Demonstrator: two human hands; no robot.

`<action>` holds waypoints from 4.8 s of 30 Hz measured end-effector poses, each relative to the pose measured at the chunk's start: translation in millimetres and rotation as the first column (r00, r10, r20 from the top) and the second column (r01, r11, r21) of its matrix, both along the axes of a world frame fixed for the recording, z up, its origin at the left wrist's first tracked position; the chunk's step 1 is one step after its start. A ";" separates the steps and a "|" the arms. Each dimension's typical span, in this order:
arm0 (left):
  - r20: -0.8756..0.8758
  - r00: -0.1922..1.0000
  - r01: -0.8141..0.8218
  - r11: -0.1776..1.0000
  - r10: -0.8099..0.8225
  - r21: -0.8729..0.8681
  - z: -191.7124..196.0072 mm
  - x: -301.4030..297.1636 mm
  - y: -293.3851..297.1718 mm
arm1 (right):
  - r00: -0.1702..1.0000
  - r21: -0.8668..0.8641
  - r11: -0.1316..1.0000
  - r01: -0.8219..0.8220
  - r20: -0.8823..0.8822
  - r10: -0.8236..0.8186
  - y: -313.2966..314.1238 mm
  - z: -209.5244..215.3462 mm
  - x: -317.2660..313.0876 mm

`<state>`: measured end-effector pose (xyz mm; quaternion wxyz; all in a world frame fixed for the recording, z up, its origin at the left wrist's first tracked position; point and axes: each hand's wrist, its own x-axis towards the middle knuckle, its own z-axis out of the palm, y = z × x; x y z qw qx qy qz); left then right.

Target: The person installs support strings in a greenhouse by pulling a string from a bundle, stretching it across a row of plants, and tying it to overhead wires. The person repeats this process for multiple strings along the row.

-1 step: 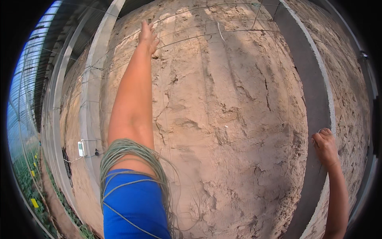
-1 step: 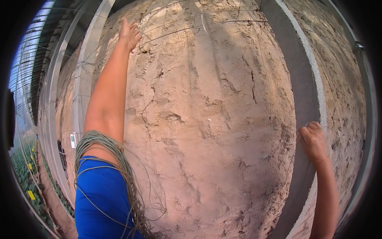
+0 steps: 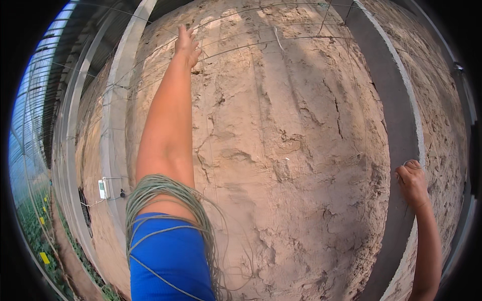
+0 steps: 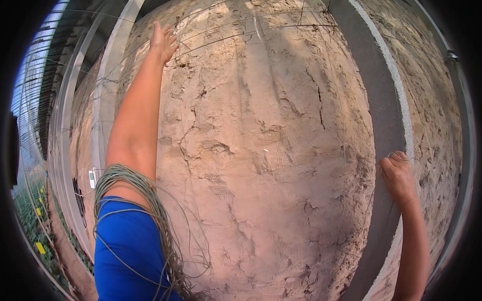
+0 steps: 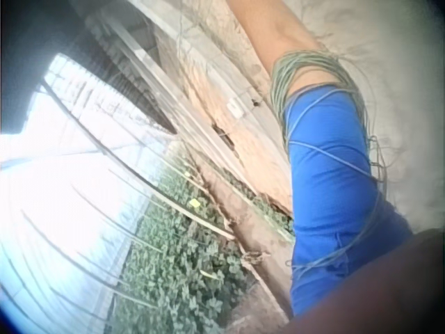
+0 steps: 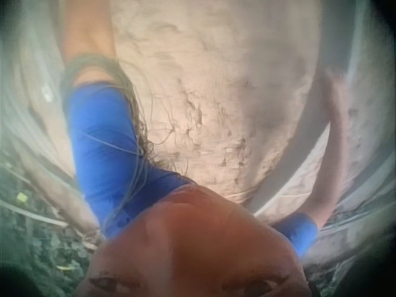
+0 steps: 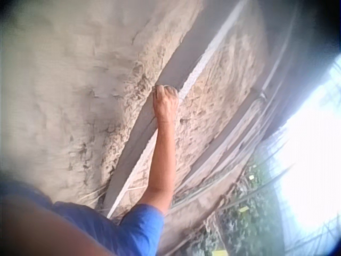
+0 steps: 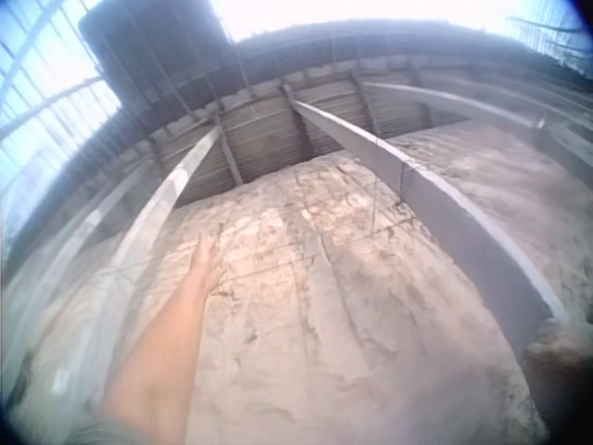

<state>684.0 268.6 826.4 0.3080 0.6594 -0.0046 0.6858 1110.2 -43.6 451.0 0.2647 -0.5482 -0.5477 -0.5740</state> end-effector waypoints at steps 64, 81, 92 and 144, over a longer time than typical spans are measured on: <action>-0.473 -0.356 -0.719 0.087 0.806 0.690 -239.7 -463.1 129.6 | 0.909 0.026 0.925 -0.378 -0.179 0.376 113.6 25.5 -246.1; 0.045 -0.417 -0.758 -0.375 0.908 0.534 -248.7 -453.7 261.5 | 0.168 0.340 0.211 -0.917 -0.150 0.974 464.2 321.0 -553.6; 0.056 -0.403 -0.784 -0.376 0.913 0.494 -251.8 -455.3 258.4 | 0.140 0.394 0.357 -0.847 -0.484 0.864 508.5 430.3 -614.5; 0.022 -0.438 -0.774 -0.389 0.899 0.500 -252.1 -454.8 258.1 | 0.996 0.202 0.978 0.059 -0.075 -0.045 464.7 531.4 -486.8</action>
